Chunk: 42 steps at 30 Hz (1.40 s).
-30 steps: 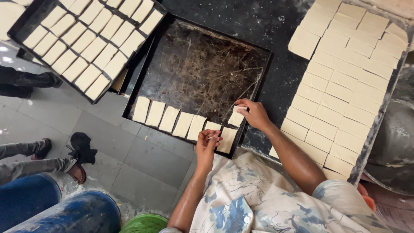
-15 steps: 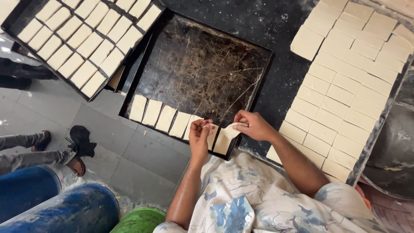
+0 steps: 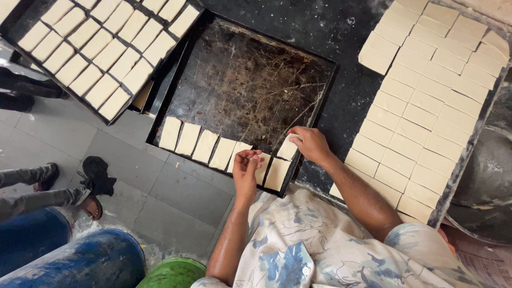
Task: The person picks up small rectangular pieces of dough from a large array and transfers them onto baking trays, arranging them into rows by hand.
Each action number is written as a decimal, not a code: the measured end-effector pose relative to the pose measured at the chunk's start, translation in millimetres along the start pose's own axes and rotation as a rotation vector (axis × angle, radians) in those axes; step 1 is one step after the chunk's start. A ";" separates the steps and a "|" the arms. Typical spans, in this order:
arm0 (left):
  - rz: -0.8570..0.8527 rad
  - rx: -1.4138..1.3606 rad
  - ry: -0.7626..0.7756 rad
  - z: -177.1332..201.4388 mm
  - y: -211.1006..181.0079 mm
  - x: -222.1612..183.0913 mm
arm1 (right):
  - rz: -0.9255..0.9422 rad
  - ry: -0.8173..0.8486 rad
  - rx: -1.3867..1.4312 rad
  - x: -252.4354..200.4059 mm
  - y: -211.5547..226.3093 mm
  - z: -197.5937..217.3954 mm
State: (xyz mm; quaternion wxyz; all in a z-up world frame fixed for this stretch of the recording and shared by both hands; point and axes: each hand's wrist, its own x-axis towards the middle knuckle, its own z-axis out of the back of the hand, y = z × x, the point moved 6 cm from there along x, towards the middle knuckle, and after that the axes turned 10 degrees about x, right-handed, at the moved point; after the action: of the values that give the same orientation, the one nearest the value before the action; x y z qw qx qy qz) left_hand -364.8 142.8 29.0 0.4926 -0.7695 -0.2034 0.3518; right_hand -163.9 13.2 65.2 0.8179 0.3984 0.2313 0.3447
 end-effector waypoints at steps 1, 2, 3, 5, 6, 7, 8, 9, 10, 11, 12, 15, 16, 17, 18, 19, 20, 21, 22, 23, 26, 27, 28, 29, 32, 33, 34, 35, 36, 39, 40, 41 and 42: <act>0.008 0.015 0.004 -2.3 0.1 0.5 | 0.000 0.008 -0.019 1.3 -0.3 -0.5; 0.016 0.030 0.008 -4.9 0.6 1.5 | 0.000 0.016 -0.038 3.3 -0.4 -1.2; 0.016 0.035 0.010 -7.0 1.2 2.2 | -0.002 0.024 -0.056 3.5 -0.3 -2.1; 0.017 0.047 0.015 -11.8 3.4 5.7 | 0.005 0.020 -0.022 4.5 1.9 -1.3; 0.009 0.039 0.022 -14.7 4.2 7.4 | 0.009 0.018 -0.005 4.5 4.0 -0.3; -0.001 0.031 0.032 -18.8 4.9 10.2 | 0.023 0.016 0.040 4.7 7.0 1.9; -0.011 0.022 0.042 -23.3 5.3 12.5 | 0.037 0.015 0.086 3.1 10.5 4.6; -0.029 0.023 0.061 -30.0 4.5 17.4 | 0.053 0.004 0.127 4.0 13.5 10.5; -0.046 0.025 0.079 -37.5 3.3 21.2 | 0.042 0.022 0.093 4.2 13.9 15.7; -0.060 0.027 0.109 -48.3 2.0 27.4 | 0.023 0.031 0.058 2.2 12.0 23.6; -0.067 0.056 0.150 -62.9 1.1 36.1 | 0.003 0.040 0.023 3.5 7.6 33.1; -0.112 0.164 0.289 -116.8 -0.9 57.8 | 0.019 -0.071 0.127 12.5 -20.4 85.9; -0.151 0.217 0.357 -142.6 -2.0 71.5 | -0.007 -0.131 0.137 20.6 -36.6 107.0; -0.183 0.273 0.419 -167.1 -2.1 83.3 | -0.038 -0.185 0.154 29.2 -55.6 128.2; -0.200 0.351 0.458 -194.7 -0.5 102.9 | -0.001 -0.236 0.161 45.5 -74.3 156.2; -0.221 0.435 0.498 -223.2 0.6 127.3 | 0.040 -0.291 0.171 64.5 -93.3 182.7; -0.176 0.414 0.523 -248.3 6.1 144.5 | 0.020 -0.309 0.099 75.6 -113.9 202.9; -0.150 0.387 0.546 -278.1 9.4 167.8 | 0.018 -0.332 0.018 95.5 -133.6 230.3; -0.159 0.443 0.507 -304.5 10.8 194.6 | 0.115 -0.372 -0.089 119.1 -146.2 257.0; -0.152 0.500 0.465 -325.6 16.5 213.8 | 0.200 -0.401 -0.192 136.6 -159.8 276.2; -0.157 0.700 0.348 -371.6 37.6 256.4 | 0.145 -0.421 -0.223 199.7 -220.8 335.8; -0.167 0.777 0.315 -382.9 42.8 268.3 | 0.144 -0.436 -0.311 217.0 -238.2 351.4; -0.151 0.800 0.336 -394.4 49.4 276.5 | 0.085 -0.424 -0.327 234.3 -259.2 364.7; -0.127 0.823 0.348 -399.7 56.2 280.1 | 0.026 -0.403 -0.340 250.1 -279.0 371.5; -0.063 0.904 0.320 -410.8 60.7 290.3 | 0.121 -0.421 -0.586 286.1 -305.0 392.1; -0.036 0.934 0.299 -411.4 60.2 289.9 | 0.196 -0.436 -0.701 292.0 -306.7 394.0; -0.011 1.018 0.335 -413.8 60.3 288.4 | 0.210 -0.416 -0.640 296.8 -311.4 398.1; 0.011 1.103 0.371 -415.8 58.6 287.4 | 0.218 -0.401 -0.615 303.7 -312.5 403.0; 0.034 1.187 0.407 -417.8 56.0 287.3 | 0.216 -0.385 -0.588 307.6 -312.1 406.3; -0.044 1.359 0.428 -430.7 41.6 281.3 | 0.178 -0.346 -0.556 310.8 -301.0 416.0; -0.129 1.318 0.416 -434.4 34.4 276.0 | 0.167 -0.342 -0.549 308.0 -294.9 419.2; -0.218 1.278 0.407 -437.3 27.1 268.9 | 0.155 -0.345 -0.540 302.9 -287.9 423.3; -0.306 1.235 0.398 -440.6 19.5 263.1 | 0.147 -0.349 -0.526 297.5 -280.1 427.7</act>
State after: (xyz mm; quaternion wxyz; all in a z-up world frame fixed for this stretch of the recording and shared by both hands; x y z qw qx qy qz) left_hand 137.6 36.9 39.4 0.9154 -0.3586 0.0235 0.1812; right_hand 416.7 -99.4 53.4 0.8930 0.2418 -0.0388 0.3775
